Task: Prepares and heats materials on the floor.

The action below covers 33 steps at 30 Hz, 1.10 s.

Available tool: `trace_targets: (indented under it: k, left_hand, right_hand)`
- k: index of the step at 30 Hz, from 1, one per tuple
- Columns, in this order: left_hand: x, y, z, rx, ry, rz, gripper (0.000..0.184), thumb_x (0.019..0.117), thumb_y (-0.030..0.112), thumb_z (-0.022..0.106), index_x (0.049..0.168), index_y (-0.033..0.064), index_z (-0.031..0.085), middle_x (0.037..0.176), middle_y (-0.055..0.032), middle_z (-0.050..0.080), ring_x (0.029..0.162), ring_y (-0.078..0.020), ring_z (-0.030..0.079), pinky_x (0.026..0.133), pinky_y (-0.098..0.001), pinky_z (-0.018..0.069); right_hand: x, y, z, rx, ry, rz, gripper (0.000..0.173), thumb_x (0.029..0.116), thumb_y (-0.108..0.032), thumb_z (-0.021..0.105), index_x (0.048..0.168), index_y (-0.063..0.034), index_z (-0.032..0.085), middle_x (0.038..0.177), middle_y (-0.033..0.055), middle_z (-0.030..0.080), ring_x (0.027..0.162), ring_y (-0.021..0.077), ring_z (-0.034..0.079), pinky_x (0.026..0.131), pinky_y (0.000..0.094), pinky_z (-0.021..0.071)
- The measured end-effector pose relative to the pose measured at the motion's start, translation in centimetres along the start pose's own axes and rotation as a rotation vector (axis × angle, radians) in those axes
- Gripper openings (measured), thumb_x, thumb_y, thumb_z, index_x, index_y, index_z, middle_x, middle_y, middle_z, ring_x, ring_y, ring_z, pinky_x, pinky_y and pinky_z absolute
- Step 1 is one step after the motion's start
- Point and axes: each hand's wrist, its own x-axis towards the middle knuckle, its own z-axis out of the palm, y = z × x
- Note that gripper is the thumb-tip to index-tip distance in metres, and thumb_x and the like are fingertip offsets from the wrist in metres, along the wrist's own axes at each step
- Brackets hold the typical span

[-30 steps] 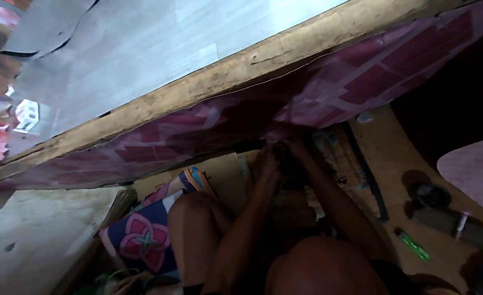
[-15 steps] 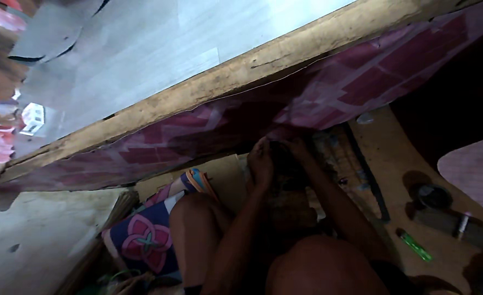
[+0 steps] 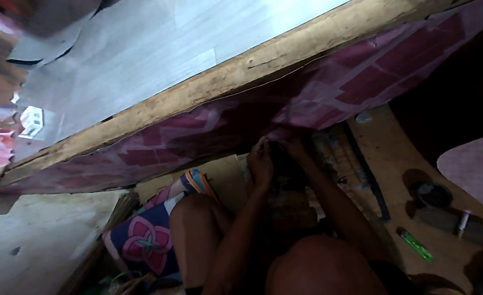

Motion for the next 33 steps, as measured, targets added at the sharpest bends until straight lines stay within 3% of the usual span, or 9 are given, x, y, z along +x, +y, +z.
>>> trace_targets:
  k: [7, 10, 12, 19, 24, 29, 33]
  left_hand:
    - [0.1, 0.2, -0.2, 0.102, -0.013, 0.014, 0.027, 0.1042, 0.012, 0.058, 0.128, 0.0048, 0.069, 0.117, -0.0131, 0.069, 0.092, -0.0162, 0.067, 0.084, -0.033, 0.056]
    - [0.2, 0.3, -0.4, 0.118, -0.03, 0.009, 0.028, 0.1048, 0.012, 0.056, 0.129, 0.005, 0.068, 0.12, -0.0142, 0.068, 0.094, -0.0178, 0.068, 0.084, -0.0345, 0.0571]
    - [0.2, 0.4, -0.4, 0.112, -0.025, 0.006, 0.028, 0.1048, 0.011, 0.057, 0.129, 0.0056, 0.069, 0.121, -0.0141, 0.068, 0.095, -0.0178, 0.068, 0.085, -0.0341, 0.0566]
    - [0.1, 0.7, -0.4, 0.128, -0.034, 0.006, 0.028, 0.1047, 0.01, 0.057, 0.13, 0.0056, 0.068, 0.124, -0.014, 0.068, 0.103, -0.0178, 0.067, 0.091, -0.0332, 0.0552]
    - [0.1, 0.8, -0.3, 0.135, -0.026, 0.009, 0.028, 0.1044, 0.01, 0.057, 0.129, 0.0055, 0.068, 0.123, -0.0139, 0.067, 0.102, -0.0176, 0.067, 0.09, -0.033, 0.0553]
    - [0.1, 0.8, -0.2, 0.138, -0.024, 0.014, 0.027, 0.1047, 0.01, 0.057, 0.128, 0.0056, 0.069, 0.125, -0.0139, 0.067, 0.103, -0.0186, 0.066, 0.09, -0.0345, 0.0545]
    - [0.1, 0.8, -0.3, 0.131, -0.032, 0.004, 0.028, 0.1055, 0.012, 0.056, 0.13, 0.0052, 0.068, 0.123, -0.0144, 0.067, 0.1, -0.0186, 0.067, 0.088, -0.0339, 0.0553]
  right_hand:
    - [-0.5, -0.6, 0.3, -0.028, -0.047, -0.04, 0.02, 0.1058, -0.013, 0.055, 0.115, 0.003, 0.064, 0.083, 0.0042, 0.06, 0.068, 0.0051, 0.053, 0.067, 0.0231, 0.0492]
    - [-0.8, -1.0, 0.3, -0.031, -0.075, 0.002, 0.027, 0.1077, -0.014, 0.052, 0.125, 0.0035, 0.061, 0.109, 0.0124, 0.066, 0.091, 0.0101, 0.063, 0.086, 0.0282, 0.0543]
    - [-0.7, -0.9, 0.5, -0.028, -0.087, 0.003, 0.028, 0.1082, -0.015, 0.051, 0.127, 0.0032, 0.06, 0.112, 0.0129, 0.065, 0.095, 0.0106, 0.063, 0.088, 0.0287, 0.0544]
    - [-0.1, 0.1, 0.6, -0.08, -0.092, -0.003, 0.028, 0.1088, -0.019, 0.05, 0.117, 0.0036, 0.065, 0.099, 0.0106, 0.066, 0.083, 0.01, 0.06, 0.08, 0.029, 0.0528]
    - [-0.3, 0.4, 0.7, 0.01, -0.087, -0.082, 0.023, 0.108, -0.015, 0.051, 0.11, 0.0038, 0.064, 0.082, 0.0031, 0.059, 0.069, 0.0047, 0.053, 0.068, 0.0224, 0.0496]
    - [-0.3, 0.7, 0.6, 0.057, -0.099, -0.135, 0.022, 0.108, -0.013, 0.049, 0.108, 0.0043, 0.063, 0.078, 0.002, 0.057, 0.067, 0.0058, 0.053, 0.068, 0.0231, 0.0496]
    - [-0.3, 1.2, 0.4, 0.06, -0.08, -0.177, 0.022, 0.1071, -0.013, 0.052, 0.114, 0.0045, 0.063, 0.08, 0.0038, 0.06, 0.07, 0.0077, 0.057, 0.07, 0.0261, 0.0526]
